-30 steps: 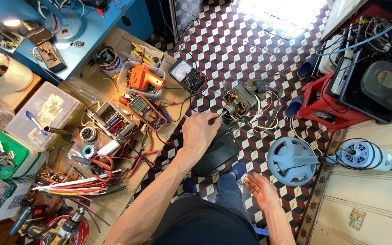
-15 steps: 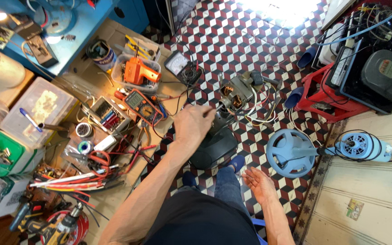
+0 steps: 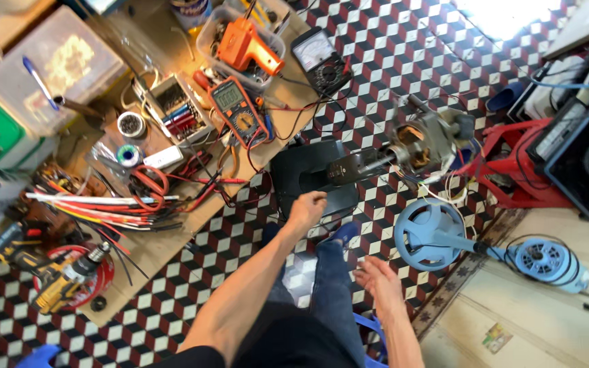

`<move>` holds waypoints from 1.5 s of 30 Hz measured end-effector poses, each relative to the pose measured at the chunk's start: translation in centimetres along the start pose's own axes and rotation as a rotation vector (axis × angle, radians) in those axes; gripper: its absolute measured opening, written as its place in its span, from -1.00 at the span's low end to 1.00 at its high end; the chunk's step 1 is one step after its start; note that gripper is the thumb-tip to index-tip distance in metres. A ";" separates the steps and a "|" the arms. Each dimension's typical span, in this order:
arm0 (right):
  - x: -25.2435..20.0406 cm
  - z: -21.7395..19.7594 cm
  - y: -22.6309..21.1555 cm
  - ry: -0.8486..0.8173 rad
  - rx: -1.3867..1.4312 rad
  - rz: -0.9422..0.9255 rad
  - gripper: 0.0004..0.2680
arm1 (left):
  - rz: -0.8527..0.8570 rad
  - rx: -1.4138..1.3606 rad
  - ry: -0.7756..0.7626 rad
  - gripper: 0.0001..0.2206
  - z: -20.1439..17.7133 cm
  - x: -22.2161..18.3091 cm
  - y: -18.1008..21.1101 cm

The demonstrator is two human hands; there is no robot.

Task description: The person assembles a pedestal fan by attaching the motor to the base, securing it with a screw, and mounting the fan blade onto the motor shaft. The person then retrieves a small part from a container and places it on the table.

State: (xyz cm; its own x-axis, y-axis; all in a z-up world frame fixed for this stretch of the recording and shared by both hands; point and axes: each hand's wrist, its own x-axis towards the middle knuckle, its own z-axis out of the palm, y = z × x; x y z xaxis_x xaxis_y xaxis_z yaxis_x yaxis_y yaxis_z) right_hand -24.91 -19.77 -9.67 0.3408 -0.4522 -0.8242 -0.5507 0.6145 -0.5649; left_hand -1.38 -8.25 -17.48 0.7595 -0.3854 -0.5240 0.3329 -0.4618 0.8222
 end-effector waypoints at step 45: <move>5.2 -3.9 1.7 -0.027 -0.225 0.220 -0.66 | -0.239 -0.709 0.066 -0.24 10.8 8.5 -2.8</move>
State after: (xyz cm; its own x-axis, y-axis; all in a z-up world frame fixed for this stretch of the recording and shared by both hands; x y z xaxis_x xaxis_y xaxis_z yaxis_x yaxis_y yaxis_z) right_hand -27.02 -23.58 -14.78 0.2126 -0.3052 -0.9283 -0.7675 0.5358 -0.3519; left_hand -1.85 -18.85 -26.67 0.6459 -0.2804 -0.7101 0.7562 0.1071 0.6455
